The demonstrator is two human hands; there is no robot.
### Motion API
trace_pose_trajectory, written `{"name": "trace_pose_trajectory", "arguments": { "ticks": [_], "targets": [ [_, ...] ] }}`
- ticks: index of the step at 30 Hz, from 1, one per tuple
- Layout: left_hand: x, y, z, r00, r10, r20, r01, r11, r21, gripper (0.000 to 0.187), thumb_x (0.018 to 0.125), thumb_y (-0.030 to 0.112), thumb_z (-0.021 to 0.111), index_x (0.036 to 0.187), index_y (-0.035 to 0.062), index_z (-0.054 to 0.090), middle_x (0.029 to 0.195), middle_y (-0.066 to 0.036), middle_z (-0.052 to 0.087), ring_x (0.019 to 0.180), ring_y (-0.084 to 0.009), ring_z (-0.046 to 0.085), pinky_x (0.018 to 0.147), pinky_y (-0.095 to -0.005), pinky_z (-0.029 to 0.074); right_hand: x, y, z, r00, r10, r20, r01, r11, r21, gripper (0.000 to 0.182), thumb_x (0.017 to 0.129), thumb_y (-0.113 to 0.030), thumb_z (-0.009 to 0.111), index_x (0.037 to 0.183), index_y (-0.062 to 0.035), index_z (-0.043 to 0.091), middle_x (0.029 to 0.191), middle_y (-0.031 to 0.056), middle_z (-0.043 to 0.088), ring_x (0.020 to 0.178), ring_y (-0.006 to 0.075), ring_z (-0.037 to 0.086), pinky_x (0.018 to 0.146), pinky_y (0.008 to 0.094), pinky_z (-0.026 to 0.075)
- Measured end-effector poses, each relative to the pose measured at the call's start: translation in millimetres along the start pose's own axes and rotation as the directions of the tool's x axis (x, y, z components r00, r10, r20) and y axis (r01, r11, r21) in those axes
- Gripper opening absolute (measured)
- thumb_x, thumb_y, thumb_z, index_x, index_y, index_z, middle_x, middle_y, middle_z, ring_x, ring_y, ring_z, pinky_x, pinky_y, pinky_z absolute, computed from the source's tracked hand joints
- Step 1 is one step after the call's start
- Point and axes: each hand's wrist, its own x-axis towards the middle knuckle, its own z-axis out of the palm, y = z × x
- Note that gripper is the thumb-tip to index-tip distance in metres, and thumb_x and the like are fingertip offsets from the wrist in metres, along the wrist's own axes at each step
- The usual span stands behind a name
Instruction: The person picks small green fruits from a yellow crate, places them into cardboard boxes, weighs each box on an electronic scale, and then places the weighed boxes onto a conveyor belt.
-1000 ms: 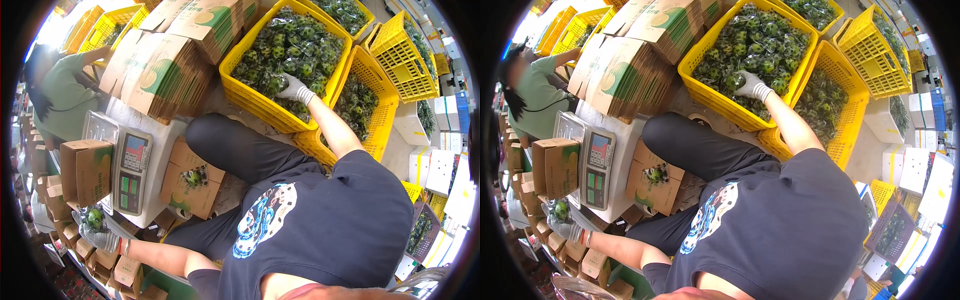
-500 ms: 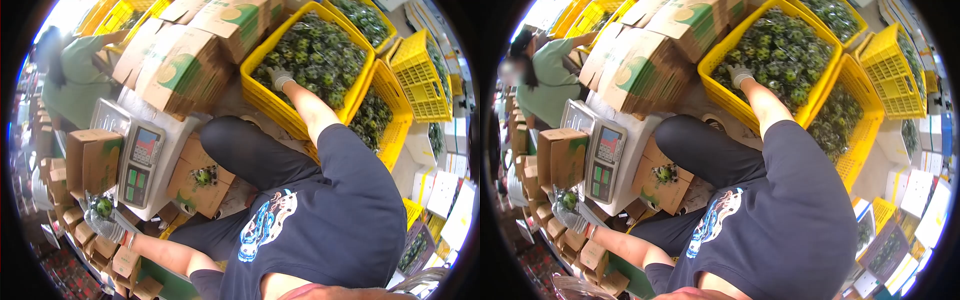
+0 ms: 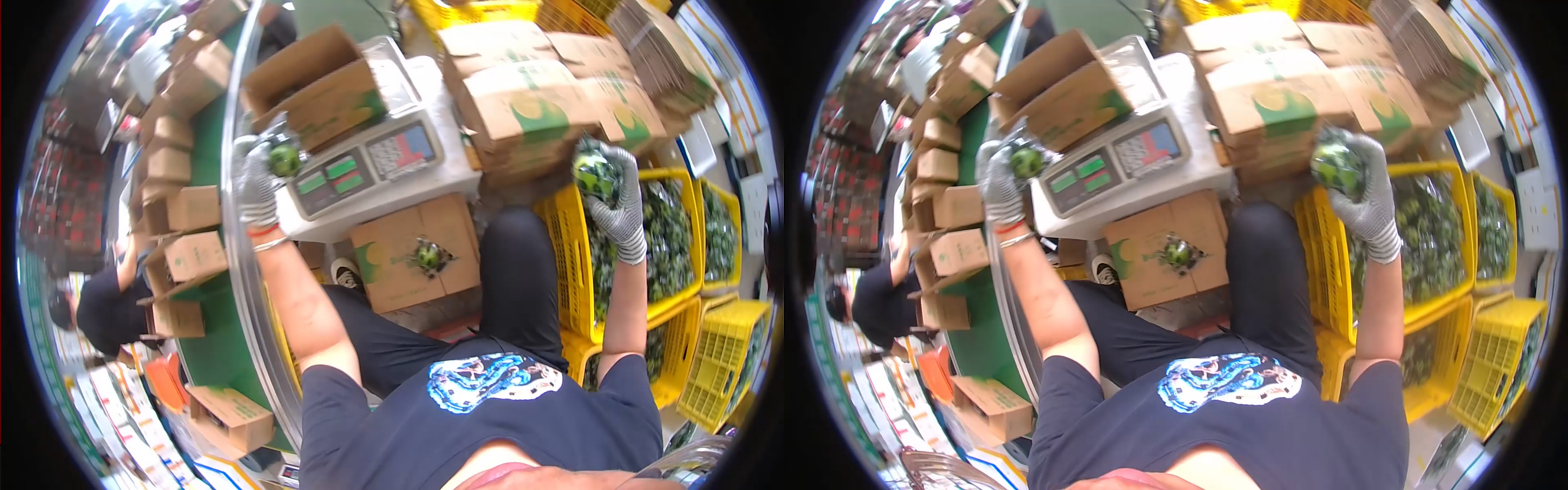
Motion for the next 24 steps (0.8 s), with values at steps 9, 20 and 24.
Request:
{"name": "trace_pose_trajectory", "arguments": {
  "ticks": [9, 20, 24],
  "targets": [
    [2, -20, 7, 0.987, 0.158, 0.031, -0.155, 0.875, 0.459, 0.006, 0.078, -0.001, 0.051, 0.073, -0.0009, 0.048, 0.111, -0.016, 0.056, 0.075, -0.0121, 0.045, 0.074, -0.0261, 0.041, 247, -73, 241, 0.766, -0.565, 0.308, 0.627, 0.761, -0.164, 0.044, 0.072, -0.013, 0.067, 0.115, -0.0122, 0.055, 0.101, 0.0137, 0.062, 0.094, 0.0293, 0.061, 0.083, 0.0345, 0.050],
    [4, -4, 3, 0.987, 0.144, -0.077, -0.131, 0.980, 0.148, 0.004, 0.081, 0.003, 0.053, 0.078, 0.0005, 0.053, 0.117, -0.015, 0.053, 0.091, -0.0134, 0.052, 0.082, -0.0262, 0.043, 203, -81, 224, 0.881, -0.307, 0.361, 0.361, 0.928, -0.089, 0.023, 0.077, -0.014, 0.062, 0.099, -0.0092, 0.066, 0.090, 0.0102, 0.067, 0.083, 0.0212, 0.066, 0.079, 0.0308, 0.051],
    [-12, 39, 10, 0.993, 0.112, -0.046, -0.117, 0.985, -0.126, 0.006, 0.080, 0.007, 0.052, 0.079, 0.0023, 0.055, 0.122, -0.017, 0.056, 0.081, -0.0099, 0.057, 0.074, -0.0250, 0.048, 165, -125, 230, 0.849, -0.316, 0.423, 0.276, 0.949, 0.154, 0.045, 0.076, -0.019, 0.074, 0.115, -0.0049, 0.056, 0.102, 0.0072, 0.060, 0.095, 0.0166, 0.058, 0.078, 0.0297, 0.050]
  ]
}}
